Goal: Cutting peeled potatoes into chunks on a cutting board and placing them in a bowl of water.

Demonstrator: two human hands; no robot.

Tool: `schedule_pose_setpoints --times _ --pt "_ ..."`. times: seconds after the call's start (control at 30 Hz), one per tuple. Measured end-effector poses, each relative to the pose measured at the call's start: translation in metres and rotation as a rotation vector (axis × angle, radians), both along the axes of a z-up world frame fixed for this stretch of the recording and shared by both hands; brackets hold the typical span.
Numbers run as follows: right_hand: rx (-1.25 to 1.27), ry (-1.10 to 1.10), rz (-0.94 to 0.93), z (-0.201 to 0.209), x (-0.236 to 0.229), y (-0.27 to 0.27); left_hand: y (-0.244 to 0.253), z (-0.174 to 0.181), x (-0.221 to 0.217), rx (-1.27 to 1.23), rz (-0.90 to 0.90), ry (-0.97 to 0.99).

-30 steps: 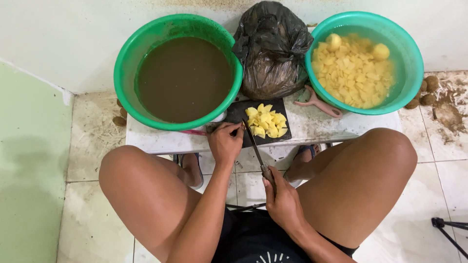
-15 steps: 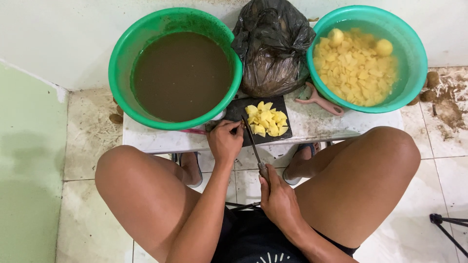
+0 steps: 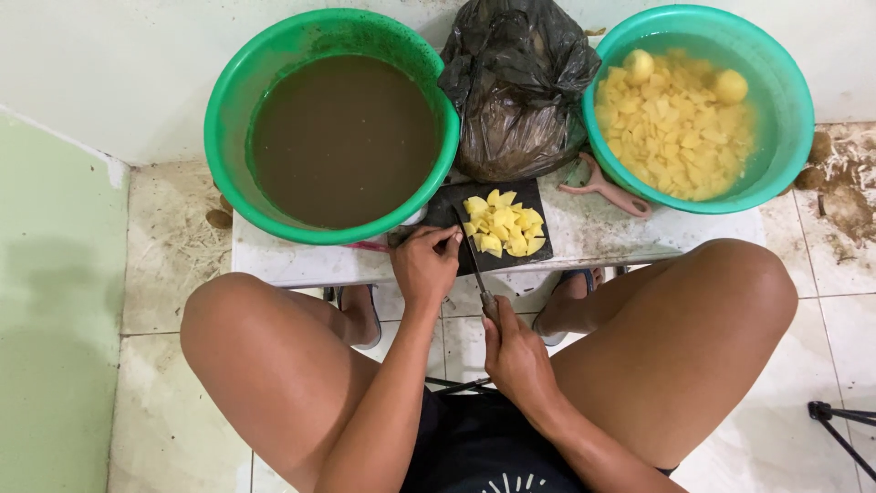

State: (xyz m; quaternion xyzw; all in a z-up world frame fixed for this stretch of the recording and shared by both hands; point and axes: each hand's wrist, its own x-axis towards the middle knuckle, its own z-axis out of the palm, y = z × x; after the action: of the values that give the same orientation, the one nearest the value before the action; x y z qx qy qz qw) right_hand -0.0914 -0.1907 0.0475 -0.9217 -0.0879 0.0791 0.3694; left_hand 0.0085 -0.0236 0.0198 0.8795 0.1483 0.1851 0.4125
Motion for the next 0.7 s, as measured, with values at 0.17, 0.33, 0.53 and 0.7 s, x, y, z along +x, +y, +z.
schedule_pose_setpoints --times 0.17,0.33,0.53,0.7 --pt "0.015 0.018 -0.003 0.003 -0.021 -0.012 0.002 0.000 -0.001 0.001 -0.013 0.028" --pt "-0.021 0.174 -0.027 0.019 -0.032 -0.028 0.002 -0.008 0.000 0.009 -0.020 0.008" --pt "-0.033 0.226 -0.095 0.034 -0.041 -0.040 0.002 -0.003 0.000 -0.009 -0.005 0.079" --pt "0.035 -0.020 -0.069 0.016 -0.037 -0.033 0.002 -0.011 0.001 0.013 -0.022 -0.061"
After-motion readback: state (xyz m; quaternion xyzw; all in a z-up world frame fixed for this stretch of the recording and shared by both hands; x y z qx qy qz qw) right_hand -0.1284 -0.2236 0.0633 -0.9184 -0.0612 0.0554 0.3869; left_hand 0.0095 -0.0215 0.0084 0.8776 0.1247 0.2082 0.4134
